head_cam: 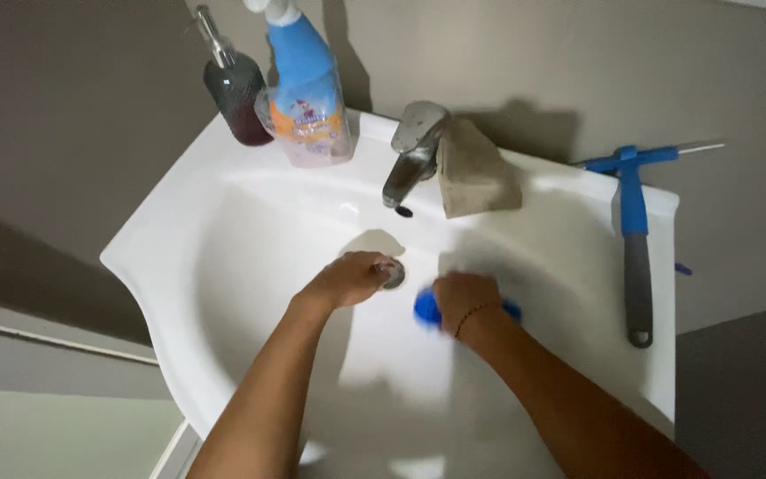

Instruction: Scrubbing the interior and rim of a bathroom sink with a brush and rinsing with water.

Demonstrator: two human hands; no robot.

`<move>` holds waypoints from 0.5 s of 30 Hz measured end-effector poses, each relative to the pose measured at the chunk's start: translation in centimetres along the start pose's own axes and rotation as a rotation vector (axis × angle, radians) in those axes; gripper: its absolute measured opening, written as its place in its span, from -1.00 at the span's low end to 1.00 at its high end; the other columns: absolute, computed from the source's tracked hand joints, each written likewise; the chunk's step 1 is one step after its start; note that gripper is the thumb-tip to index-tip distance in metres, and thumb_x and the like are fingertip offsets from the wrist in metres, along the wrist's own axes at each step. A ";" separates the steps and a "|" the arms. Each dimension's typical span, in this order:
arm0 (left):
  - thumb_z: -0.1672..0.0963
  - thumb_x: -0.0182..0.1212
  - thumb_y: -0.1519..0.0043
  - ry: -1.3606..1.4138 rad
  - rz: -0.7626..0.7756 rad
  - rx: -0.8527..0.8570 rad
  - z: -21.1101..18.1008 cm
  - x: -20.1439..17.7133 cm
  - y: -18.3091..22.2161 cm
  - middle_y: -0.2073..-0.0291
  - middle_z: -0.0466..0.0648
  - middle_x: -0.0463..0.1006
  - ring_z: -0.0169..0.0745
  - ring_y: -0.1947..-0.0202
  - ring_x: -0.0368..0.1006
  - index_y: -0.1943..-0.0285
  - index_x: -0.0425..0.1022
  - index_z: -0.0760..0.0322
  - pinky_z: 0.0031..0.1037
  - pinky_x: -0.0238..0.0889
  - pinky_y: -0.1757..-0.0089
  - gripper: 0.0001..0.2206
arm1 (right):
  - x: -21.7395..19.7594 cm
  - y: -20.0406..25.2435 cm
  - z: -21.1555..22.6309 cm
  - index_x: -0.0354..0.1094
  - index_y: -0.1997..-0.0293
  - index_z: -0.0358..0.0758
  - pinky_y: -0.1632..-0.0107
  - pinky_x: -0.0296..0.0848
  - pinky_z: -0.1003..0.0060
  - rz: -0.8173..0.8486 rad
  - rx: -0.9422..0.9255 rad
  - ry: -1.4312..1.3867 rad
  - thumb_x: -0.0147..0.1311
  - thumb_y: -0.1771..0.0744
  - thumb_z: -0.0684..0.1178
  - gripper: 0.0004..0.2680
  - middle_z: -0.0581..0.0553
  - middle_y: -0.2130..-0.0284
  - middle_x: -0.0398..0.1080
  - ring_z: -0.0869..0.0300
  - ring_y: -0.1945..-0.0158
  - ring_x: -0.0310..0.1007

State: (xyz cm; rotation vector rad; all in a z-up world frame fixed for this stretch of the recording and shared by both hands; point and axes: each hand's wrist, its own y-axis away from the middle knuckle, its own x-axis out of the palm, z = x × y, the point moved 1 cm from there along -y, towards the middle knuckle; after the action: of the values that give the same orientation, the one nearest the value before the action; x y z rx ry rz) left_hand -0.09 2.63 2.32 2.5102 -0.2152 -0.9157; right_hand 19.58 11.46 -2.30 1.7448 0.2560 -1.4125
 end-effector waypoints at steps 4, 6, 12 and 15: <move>-0.06 -0.11 -0.32 -0.104 -0.053 -0.066 1.3 0.6 -1.4 -0.06 0.14 0.62 0.31 -0.18 0.46 -0.29 0.51 0.10 0.09 0.26 -0.15 -0.53 | 0.0 -1.5 -0.4 0.50 0.10 -0.11 0.05 0.58 0.01 -0.149 0.127 0.132 0.38 -0.21 0.11 -0.72 -0.12 0.23 0.52 0.00 0.06 0.57; -0.07 -0.11 -0.30 -0.093 -0.060 -0.090 1.9 1.1 -1.8 -0.09 0.14 0.61 0.33 -0.19 0.46 -0.30 0.52 0.10 0.10 0.25 -0.16 -0.51 | 0.7 -1.4 0.3 0.49 0.05 -0.07 0.00 0.59 0.06 -0.131 0.106 0.081 0.36 -0.22 0.15 -0.70 -0.07 0.19 0.50 0.06 0.03 0.56; -0.13 -0.12 -0.31 -0.333 -0.196 -0.150 5.9 2.5 -5.7 -0.03 0.08 0.62 0.26 -0.09 0.54 -0.21 0.56 -0.14 0.04 0.36 -0.04 -0.58 | 1.8 -1.5 4.6 0.44 0.03 0.00 -0.14 0.51 -0.20 -0.114 -0.404 -0.280 0.30 -0.24 0.17 -0.72 -0.17 0.11 0.57 -0.22 -0.04 0.54; -0.07 -0.04 -0.25 -0.382 -0.356 -0.218 6.0 1.9 -6.1 0.09 0.03 0.66 0.22 0.01 0.60 -0.09 0.62 -0.12 -0.01 0.41 0.04 -0.64 | 2.8 -4.2 6.0 0.46 0.03 0.02 -0.06 0.58 -0.03 -0.245 -0.351 -0.128 0.27 -0.23 0.30 -0.66 -0.14 0.20 0.57 -0.08 0.03 0.59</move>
State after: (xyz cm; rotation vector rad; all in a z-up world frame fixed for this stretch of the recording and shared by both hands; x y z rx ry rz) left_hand -2.50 5.31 -5.67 2.1898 0.2125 -1.4733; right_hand 13.68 8.87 -6.73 1.3646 0.6262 -1.5393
